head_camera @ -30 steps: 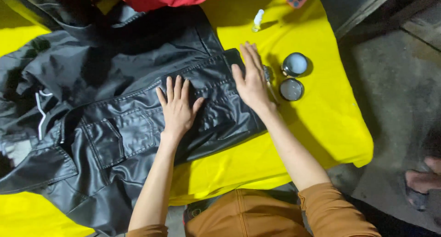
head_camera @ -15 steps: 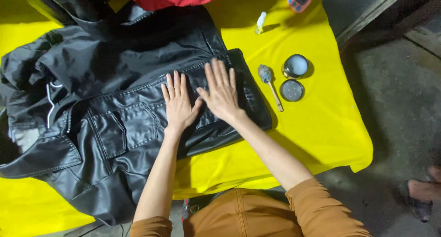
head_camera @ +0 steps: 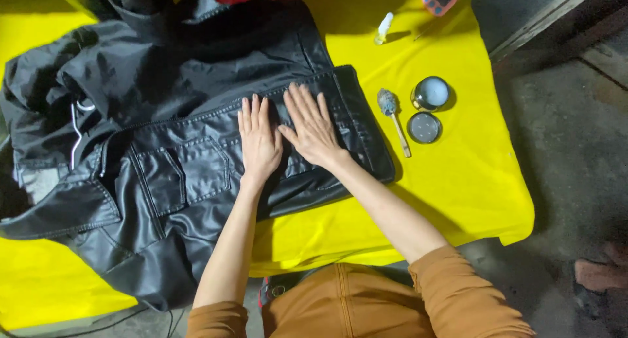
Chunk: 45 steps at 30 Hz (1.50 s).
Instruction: Applying a protective coating or polish to a black faux-leather jacket using an applicator, manual rubbing, and a hair dryer to set the substance.
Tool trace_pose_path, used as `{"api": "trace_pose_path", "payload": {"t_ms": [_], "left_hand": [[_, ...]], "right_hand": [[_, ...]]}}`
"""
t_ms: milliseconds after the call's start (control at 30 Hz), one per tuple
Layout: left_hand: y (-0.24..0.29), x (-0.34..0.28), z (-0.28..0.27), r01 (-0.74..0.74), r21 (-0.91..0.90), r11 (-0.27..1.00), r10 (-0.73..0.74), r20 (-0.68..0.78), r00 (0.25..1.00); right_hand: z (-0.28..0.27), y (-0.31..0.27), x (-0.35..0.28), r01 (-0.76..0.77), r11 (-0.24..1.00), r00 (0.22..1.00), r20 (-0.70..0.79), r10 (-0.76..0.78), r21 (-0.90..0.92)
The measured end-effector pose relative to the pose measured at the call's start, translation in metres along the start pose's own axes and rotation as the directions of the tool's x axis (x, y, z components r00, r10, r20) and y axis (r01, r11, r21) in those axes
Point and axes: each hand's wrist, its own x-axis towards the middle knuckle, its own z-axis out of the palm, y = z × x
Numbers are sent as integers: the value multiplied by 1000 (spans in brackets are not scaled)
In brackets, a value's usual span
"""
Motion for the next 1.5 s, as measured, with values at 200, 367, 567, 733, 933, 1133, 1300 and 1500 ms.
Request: {"api": "trace_pose_path", "payload": {"t_ms": [200, 367, 567, 733, 933, 1133, 1300, 1500], "left_hand": [[3, -1, -4, 15, 40, 999, -16, 30, 999], [8, 3, -7, 22, 67, 998, -24, 37, 999], [9, 4, -5, 27, 88, 996, -31, 52, 998], [5, 2, 1, 21, 98, 995, -26, 47, 999], [9, 2, -5, 18, 97, 995, -24, 62, 998], [8, 2, -4, 26, 98, 995, -31, 56, 998], [3, 2, -2, 33, 48, 998, -35, 32, 999], [-2, 0, -9, 58, -168, 984, -66, -48, 997]], "right_hand": [[-11, -1, 1, -3, 1000, 999, -38, 2, -11], [1, 10, -1, 4, 999, 1000, 20, -3, -47], [6, 6, 0, 34, 994, 999, -7, -35, -106], [24, -1, 2, 49, 995, 998, 41, -46, -87], [2, 16, -4, -170, 978, 985, 10, 172, -121], [-2, 27, -3, -185, 977, 981, 41, 190, -106], [-9, -11, 5, -43, 992, 997, -75, 34, -120], [-12, -10, 8, -30, 1000, 1000, 5, 30, 0]]}}
